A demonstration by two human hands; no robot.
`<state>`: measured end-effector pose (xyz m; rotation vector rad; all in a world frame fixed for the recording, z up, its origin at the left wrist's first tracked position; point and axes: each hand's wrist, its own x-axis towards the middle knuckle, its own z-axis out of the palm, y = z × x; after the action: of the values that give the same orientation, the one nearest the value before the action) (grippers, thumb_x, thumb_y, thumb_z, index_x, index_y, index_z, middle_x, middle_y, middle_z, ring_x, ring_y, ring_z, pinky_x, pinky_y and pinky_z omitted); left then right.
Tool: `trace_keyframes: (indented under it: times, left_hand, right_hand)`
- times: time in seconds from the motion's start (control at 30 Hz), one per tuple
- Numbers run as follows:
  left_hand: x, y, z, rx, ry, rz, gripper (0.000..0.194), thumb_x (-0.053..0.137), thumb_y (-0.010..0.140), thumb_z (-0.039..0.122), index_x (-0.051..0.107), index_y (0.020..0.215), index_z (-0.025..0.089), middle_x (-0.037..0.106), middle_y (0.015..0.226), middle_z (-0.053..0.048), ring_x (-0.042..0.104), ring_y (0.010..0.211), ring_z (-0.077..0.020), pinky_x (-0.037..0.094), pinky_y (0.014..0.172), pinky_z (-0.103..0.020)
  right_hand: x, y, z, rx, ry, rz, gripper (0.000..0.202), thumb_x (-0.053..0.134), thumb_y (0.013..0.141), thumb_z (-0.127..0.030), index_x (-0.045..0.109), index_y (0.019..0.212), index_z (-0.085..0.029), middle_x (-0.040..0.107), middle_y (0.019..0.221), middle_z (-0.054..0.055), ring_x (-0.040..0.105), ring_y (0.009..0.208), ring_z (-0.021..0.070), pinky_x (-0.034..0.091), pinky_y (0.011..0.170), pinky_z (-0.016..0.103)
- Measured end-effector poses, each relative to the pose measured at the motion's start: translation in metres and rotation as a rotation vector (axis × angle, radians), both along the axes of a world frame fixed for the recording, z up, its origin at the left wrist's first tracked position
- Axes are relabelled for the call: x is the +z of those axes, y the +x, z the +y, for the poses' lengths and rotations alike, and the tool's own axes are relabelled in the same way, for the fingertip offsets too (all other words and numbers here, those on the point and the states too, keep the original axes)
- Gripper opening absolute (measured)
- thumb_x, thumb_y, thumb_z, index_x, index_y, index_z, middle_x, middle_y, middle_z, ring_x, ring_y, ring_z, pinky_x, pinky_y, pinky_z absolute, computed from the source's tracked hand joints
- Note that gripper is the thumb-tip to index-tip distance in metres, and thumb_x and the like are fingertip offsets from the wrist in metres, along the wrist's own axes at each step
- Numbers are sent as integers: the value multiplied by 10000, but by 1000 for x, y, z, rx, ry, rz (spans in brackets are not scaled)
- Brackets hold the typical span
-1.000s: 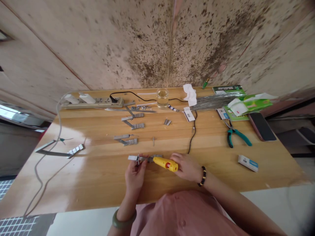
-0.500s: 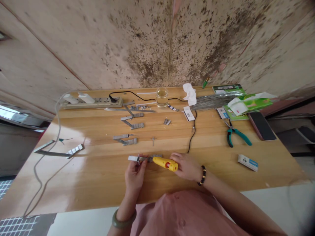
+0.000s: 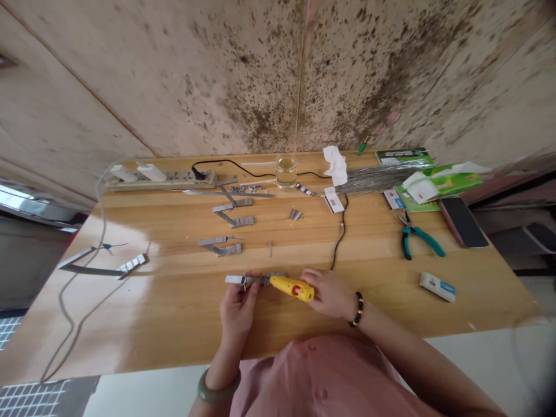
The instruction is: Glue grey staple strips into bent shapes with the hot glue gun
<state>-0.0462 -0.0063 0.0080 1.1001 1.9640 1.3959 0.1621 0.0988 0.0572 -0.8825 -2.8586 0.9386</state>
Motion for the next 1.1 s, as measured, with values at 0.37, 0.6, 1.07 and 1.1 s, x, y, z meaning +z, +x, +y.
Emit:
trace_keyframes:
  times: [0.37, 0.6, 1.07, 1.1]
  left_hand:
    - [-3, 0, 0, 25, -30, 2, 270, 597, 780, 373, 616, 967, 180, 701, 951, -66, 653, 890, -200, 516, 812, -315]
    - [-1, 0, 0, 38, -35, 14, 264, 601, 777, 369, 624, 956, 176, 712, 917, -61, 666, 834, -191, 527, 755, -283]
    - [-1, 0, 0, 15, -32, -10, 257, 588, 788, 367, 618, 970, 187, 699, 951, -64, 650, 884, -196, 514, 803, -301]
    - [-1, 0, 0, 16, -38, -10, 261, 591, 786, 370, 618, 972, 188, 699, 951, -64, 650, 882, -197, 515, 797, -301]
  right_hand:
    - [1, 2, -6, 66, -46, -9, 183, 521, 801, -226, 549, 974, -176, 608, 961, 48, 578, 809, 175, 370, 672, 264]
    - [1, 2, -2, 32, -26, 5, 180, 521, 803, -212, 549, 974, -162, 609, 951, 51, 576, 817, 174, 368, 676, 266]
    - [0, 1, -5, 58, -24, -1, 182, 527, 796, -202, 544, 973, -167, 605, 953, 47, 573, 810, 166, 361, 667, 265]
    - [0, 1, -5, 63, -25, -5, 179, 528, 795, -203, 545, 969, -170, 605, 951, 46, 573, 805, 165, 360, 663, 265]
